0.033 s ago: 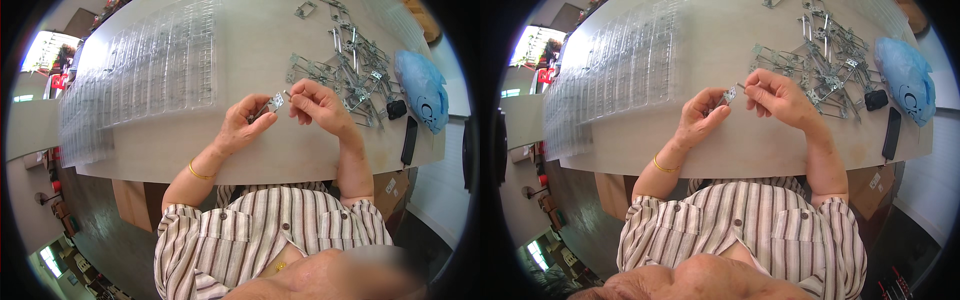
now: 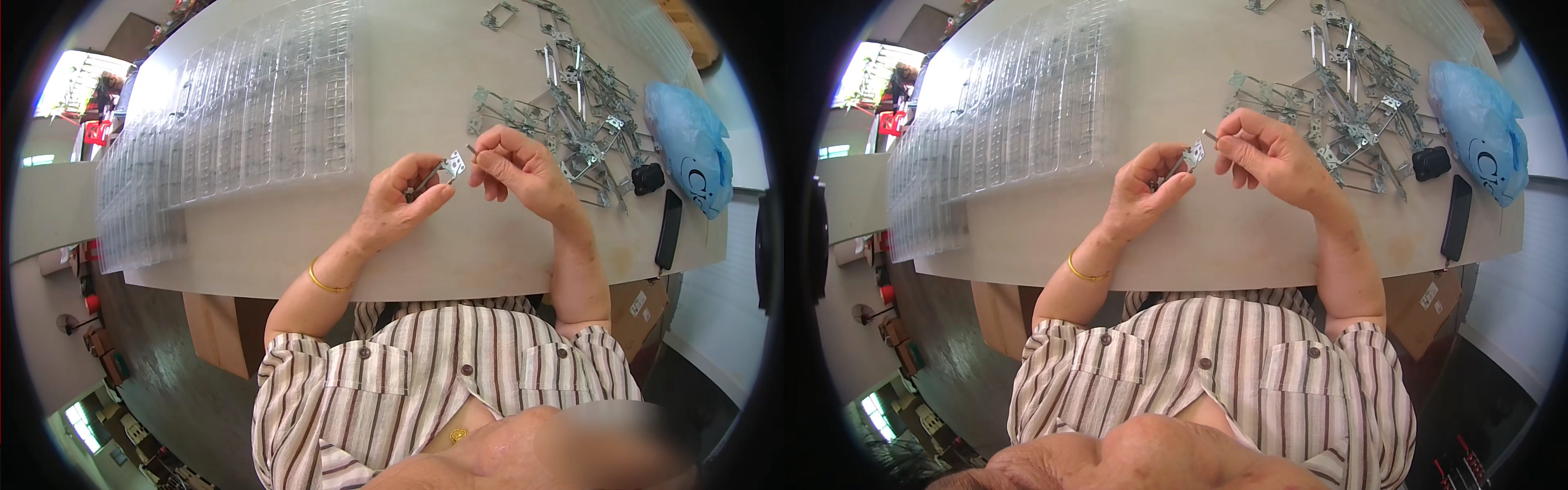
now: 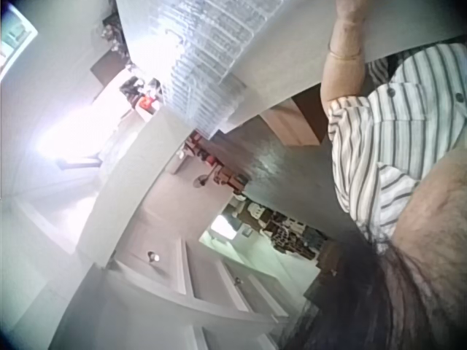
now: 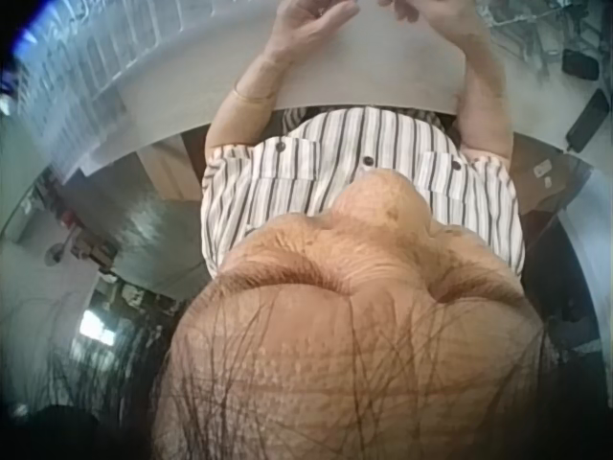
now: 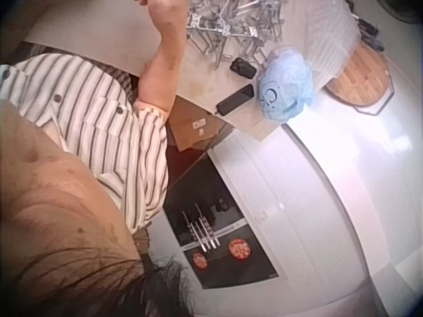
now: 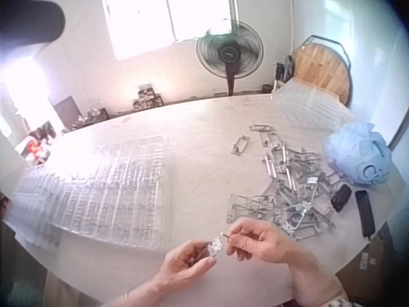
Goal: Manually assemble small metal bracket components and place them into a plastic organizer tray.
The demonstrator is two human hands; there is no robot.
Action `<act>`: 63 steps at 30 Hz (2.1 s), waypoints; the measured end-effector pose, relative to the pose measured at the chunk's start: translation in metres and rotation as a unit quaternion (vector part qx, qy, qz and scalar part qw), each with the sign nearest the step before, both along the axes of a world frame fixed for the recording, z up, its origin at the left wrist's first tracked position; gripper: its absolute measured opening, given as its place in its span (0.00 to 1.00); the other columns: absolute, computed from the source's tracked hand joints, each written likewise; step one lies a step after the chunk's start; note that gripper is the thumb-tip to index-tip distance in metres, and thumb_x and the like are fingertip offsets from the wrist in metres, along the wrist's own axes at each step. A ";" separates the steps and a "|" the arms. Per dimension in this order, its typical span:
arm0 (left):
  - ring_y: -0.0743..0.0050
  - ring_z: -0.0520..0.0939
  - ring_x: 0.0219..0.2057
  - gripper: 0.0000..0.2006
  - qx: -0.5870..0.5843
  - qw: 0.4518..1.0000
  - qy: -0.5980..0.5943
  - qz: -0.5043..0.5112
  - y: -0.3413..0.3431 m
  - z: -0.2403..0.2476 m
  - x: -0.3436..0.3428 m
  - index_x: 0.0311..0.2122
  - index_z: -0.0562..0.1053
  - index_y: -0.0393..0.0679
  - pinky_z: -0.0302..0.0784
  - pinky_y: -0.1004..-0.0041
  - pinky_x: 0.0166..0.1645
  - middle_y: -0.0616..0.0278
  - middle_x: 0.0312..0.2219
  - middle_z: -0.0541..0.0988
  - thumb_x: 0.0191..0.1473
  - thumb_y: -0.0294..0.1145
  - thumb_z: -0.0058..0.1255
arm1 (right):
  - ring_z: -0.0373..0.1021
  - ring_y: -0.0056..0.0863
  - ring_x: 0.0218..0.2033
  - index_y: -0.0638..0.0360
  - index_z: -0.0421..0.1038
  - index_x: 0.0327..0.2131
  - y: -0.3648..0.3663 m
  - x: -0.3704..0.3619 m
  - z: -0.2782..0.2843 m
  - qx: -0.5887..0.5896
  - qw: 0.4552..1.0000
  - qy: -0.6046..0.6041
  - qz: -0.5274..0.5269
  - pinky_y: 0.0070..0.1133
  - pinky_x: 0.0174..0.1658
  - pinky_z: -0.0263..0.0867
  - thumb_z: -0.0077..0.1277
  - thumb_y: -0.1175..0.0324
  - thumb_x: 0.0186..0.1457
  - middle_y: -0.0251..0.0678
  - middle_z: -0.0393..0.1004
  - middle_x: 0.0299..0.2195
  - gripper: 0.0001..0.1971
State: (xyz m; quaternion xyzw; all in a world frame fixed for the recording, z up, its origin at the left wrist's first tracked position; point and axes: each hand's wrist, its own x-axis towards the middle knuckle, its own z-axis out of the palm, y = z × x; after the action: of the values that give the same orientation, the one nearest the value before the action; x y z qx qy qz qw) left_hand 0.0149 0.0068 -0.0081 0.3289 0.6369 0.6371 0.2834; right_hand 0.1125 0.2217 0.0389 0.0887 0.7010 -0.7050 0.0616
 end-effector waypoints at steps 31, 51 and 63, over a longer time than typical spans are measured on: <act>0.76 0.79 0.44 0.07 0.061 0.994 0.052 0.078 0.008 -0.014 0.007 0.48 0.66 0.37 0.75 0.74 0.50 0.58 0.43 0.77 0.66 0.23 0.40 | 0.69 0.14 0.26 0.59 0.68 0.37 0.006 -0.004 -0.013 0.053 0.989 0.116 -0.078 0.14 0.29 0.65 0.47 0.68 0.66 0.28 0.74 0.27 0.06; 0.73 0.81 0.32 0.04 -0.004 0.945 0.297 0.137 -0.006 0.011 0.007 0.35 0.69 0.35 0.78 0.73 0.35 0.54 0.34 0.79 0.60 0.22 0.52 | 0.69 0.14 0.23 0.54 0.69 0.41 -0.005 -0.012 -0.020 0.062 0.966 0.209 -0.140 0.12 0.25 0.63 0.46 0.63 0.69 0.28 0.74 0.28 0.07; 0.79 0.79 0.31 0.04 -0.008 0.812 0.404 0.421 -0.101 0.079 -0.061 0.34 0.75 0.38 0.75 0.77 0.37 0.59 0.34 0.82 0.60 0.26 0.54 | 0.69 0.14 0.24 0.57 0.71 0.39 -0.045 -0.010 -0.043 0.043 0.991 0.127 -0.023 0.15 0.27 0.64 0.49 0.68 0.66 0.28 0.74 0.24 0.05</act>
State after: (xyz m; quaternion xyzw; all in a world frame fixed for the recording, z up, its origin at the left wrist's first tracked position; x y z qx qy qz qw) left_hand -0.0463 -0.0944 0.0706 0.2546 0.7750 0.4989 -0.2927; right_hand 0.1021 0.1767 -0.0046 0.0169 0.7304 -0.6811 -0.0481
